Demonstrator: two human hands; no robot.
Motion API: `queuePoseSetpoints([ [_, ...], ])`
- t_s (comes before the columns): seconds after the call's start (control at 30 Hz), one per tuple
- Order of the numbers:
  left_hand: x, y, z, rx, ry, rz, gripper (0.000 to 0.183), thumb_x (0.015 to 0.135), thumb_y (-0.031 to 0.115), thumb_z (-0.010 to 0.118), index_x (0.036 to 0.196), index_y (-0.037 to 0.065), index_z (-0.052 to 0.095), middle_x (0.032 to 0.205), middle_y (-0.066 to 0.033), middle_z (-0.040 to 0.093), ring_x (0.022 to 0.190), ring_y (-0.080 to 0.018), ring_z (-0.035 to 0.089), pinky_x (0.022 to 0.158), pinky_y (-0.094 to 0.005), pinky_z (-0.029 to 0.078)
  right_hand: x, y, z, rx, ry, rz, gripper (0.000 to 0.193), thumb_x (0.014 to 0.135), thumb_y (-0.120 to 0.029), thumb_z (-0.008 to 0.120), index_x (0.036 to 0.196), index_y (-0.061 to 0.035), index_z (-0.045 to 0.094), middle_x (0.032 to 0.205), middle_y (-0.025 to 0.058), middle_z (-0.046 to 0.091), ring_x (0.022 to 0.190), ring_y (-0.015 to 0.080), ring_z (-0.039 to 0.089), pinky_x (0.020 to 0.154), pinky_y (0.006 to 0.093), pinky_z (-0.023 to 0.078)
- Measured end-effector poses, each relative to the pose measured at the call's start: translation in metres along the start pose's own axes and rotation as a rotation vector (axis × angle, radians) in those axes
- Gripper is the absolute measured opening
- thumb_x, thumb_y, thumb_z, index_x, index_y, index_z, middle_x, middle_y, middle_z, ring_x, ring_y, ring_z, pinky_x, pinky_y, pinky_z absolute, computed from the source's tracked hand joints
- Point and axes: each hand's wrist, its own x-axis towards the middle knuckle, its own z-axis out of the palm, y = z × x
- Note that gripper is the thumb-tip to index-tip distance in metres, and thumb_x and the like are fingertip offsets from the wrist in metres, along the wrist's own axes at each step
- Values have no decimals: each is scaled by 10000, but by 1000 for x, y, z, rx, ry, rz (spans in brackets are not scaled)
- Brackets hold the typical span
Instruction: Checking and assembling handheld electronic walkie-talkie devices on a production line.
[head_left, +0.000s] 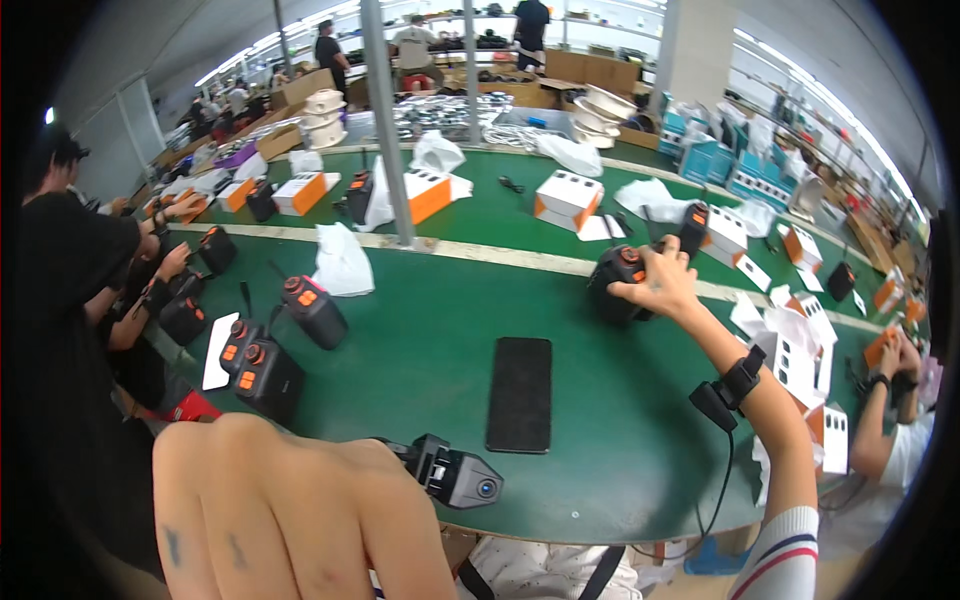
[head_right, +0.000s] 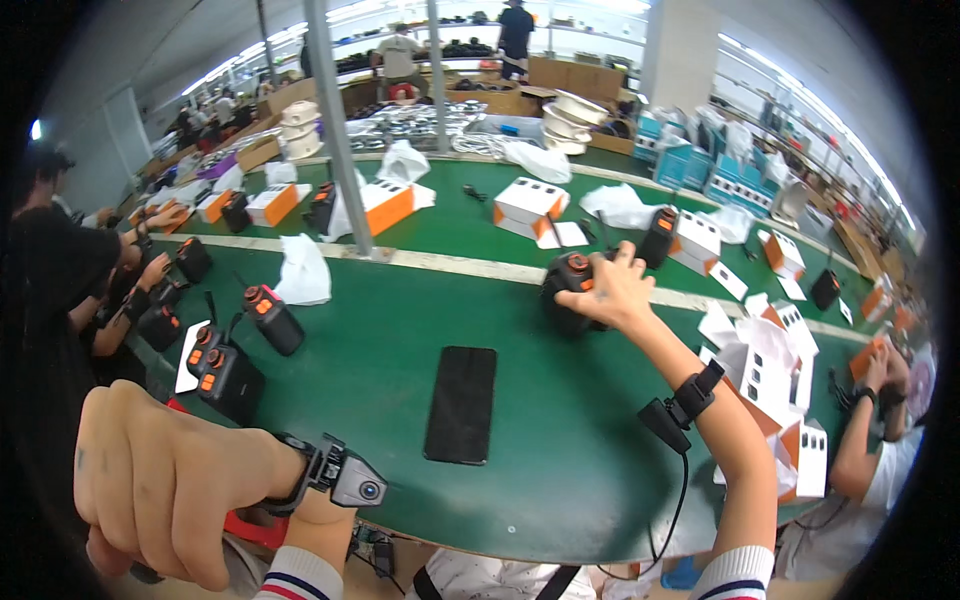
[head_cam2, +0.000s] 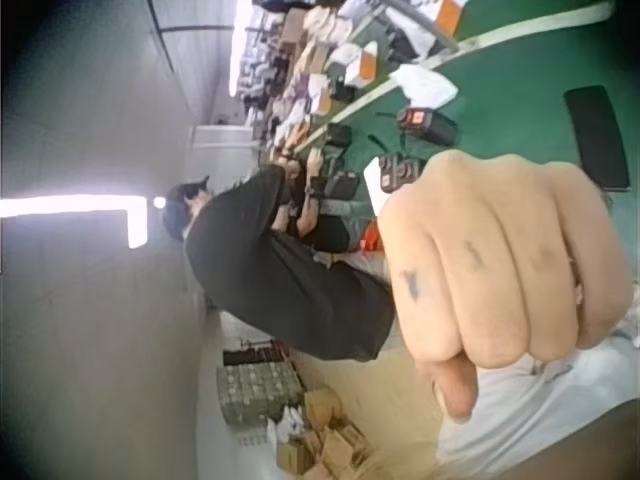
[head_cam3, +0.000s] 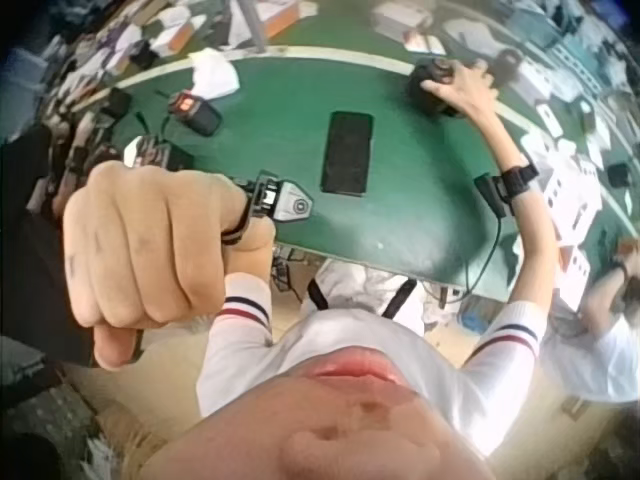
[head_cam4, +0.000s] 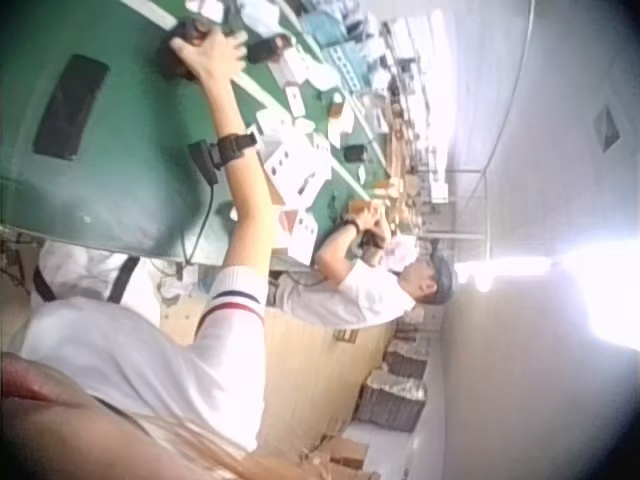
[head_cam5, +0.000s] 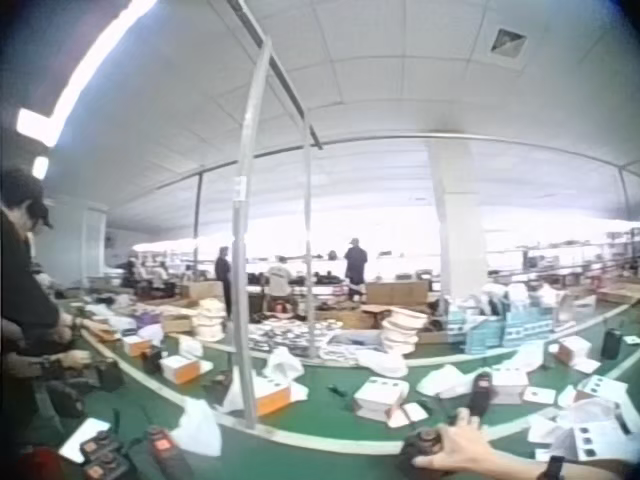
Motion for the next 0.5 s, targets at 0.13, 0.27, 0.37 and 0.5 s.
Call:
queuePoseSetpoints([
  [0.13,-6,9,-10,68,-75,-34,364,788,-30,601,484,59,421,521,-97,485,469,-211,506,456,-352,411,37,15,29,-40,291,57,796,601,-527,725,1252,-100,558,1422,321,265,1213,501,365,945,603,334],
  [0.27,-9,15,-17,99,-118,-128,396,841,1,570,463,31,458,512,-135,498,426,-225,505,474,-385,453,79,10,64,6,481,105,739,605,-516,717,1192,-85,588,1426,310,270,1222,511,353,912,607,352],
  [0.37,-30,3,-4,253,79,-27,341,827,60,682,562,70,467,565,-19,451,479,-158,448,456,-299,376,98,-1,55,-88,364,193,742,614,-540,689,1203,-97,601,1447,295,273,1236,520,364,919,619,354],
  [0.5,-14,28,-24,147,-457,-431,358,868,115,650,557,77,477,532,-20,406,455,-154,438,446,-297,356,137,-13,43,-30,95,230,703,659,-580,650,1197,-127,631,1470,287,245,1280,503,333,1000,609,280],
])
